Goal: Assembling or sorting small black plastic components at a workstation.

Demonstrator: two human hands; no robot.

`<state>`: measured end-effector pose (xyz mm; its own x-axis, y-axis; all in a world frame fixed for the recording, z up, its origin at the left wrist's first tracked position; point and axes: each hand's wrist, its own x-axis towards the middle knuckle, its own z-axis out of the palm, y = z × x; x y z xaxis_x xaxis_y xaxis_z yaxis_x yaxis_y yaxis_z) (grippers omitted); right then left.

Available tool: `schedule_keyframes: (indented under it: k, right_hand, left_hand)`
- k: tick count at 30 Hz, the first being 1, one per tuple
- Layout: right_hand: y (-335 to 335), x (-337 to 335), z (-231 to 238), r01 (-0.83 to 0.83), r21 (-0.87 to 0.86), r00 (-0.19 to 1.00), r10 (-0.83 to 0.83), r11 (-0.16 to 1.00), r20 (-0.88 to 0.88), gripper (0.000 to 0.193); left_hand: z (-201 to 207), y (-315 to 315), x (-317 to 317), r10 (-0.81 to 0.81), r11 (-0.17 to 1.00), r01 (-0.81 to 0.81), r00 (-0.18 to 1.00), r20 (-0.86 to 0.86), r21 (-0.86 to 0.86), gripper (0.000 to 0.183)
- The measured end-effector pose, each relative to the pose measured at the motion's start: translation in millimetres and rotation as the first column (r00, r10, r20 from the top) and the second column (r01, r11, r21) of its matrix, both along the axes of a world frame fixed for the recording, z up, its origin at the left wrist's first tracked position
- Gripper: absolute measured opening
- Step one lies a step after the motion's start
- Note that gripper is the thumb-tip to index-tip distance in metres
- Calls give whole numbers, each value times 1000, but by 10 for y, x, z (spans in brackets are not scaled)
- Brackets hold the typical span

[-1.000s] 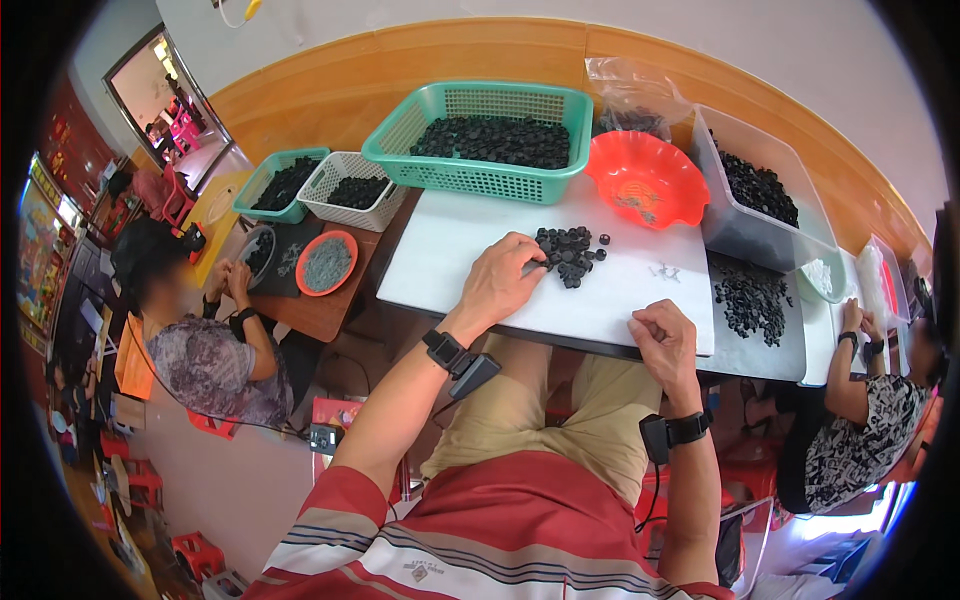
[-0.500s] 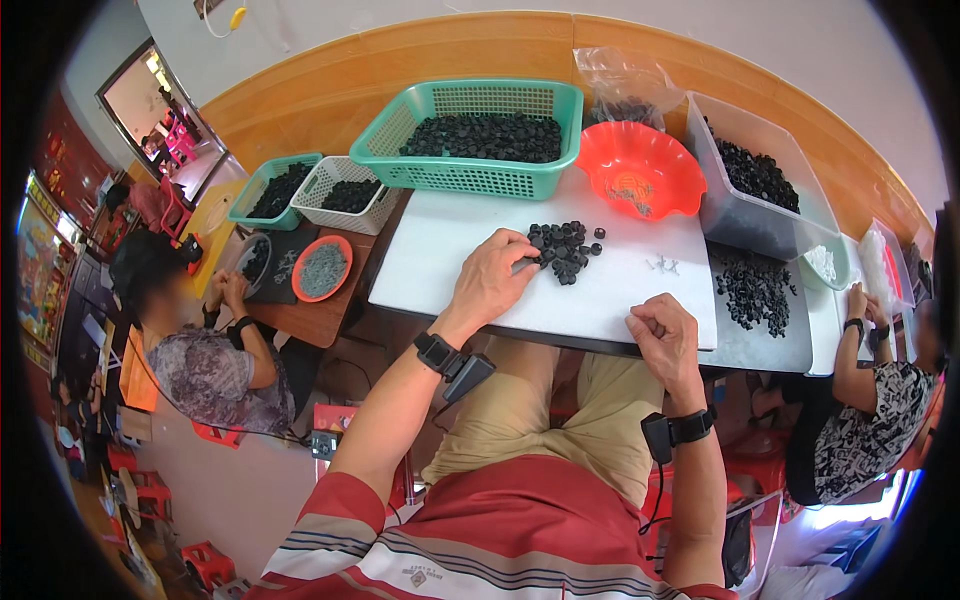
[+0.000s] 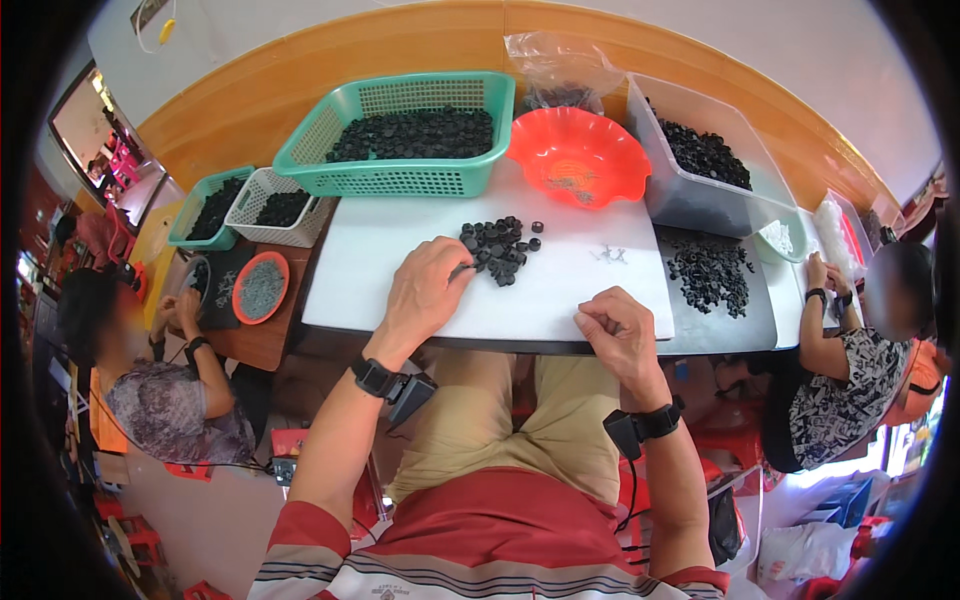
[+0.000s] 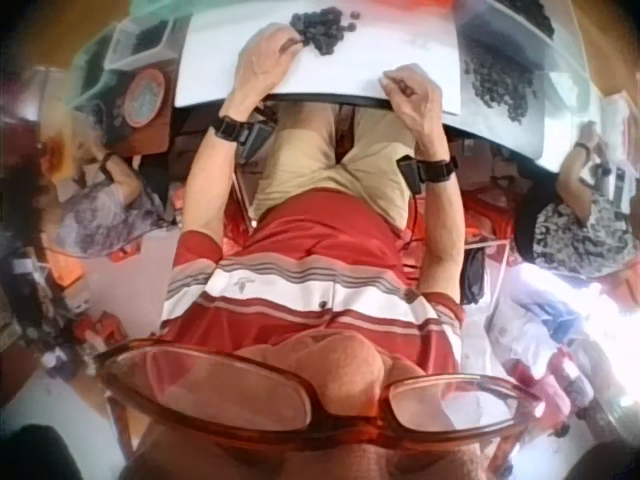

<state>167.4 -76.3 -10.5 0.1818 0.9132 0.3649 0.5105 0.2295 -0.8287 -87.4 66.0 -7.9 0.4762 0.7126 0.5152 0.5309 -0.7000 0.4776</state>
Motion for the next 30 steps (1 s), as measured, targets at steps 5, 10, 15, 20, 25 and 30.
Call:
schedule_keyframes:
  k: [5,10,15,20,25,30]
  right_hand:
    - [18,139,27,39,10,998,-39,999,-41,13]
    - [229,403,168,271,87,870,-283,959,404,21]
    - [433,605,196,272,62,764,-254,960,593,27]
    - [509,621,199,257,-50,734,-161,965,660,22]
    - [490,643,210,178,-62,709,-85,982,700,22]
    - [374,611,222,80,-1,730,-58,997,681,26]
  left_hand:
    - [12,-17,13,-23,999,22,999,22,45,12]
    - [-21,-12,11,-26,998,23,999,37,65,11]
    - [-31,-4,6,-39,997,35,997,65,62,11]
    - [-44,-25,-24,-54,997,49,995,81,64,9]
    - [-32,-58,-28,-89,994,81,990,108,76,8]
    - [-1,-66,-32,-120,992,114,979,166,47,12]
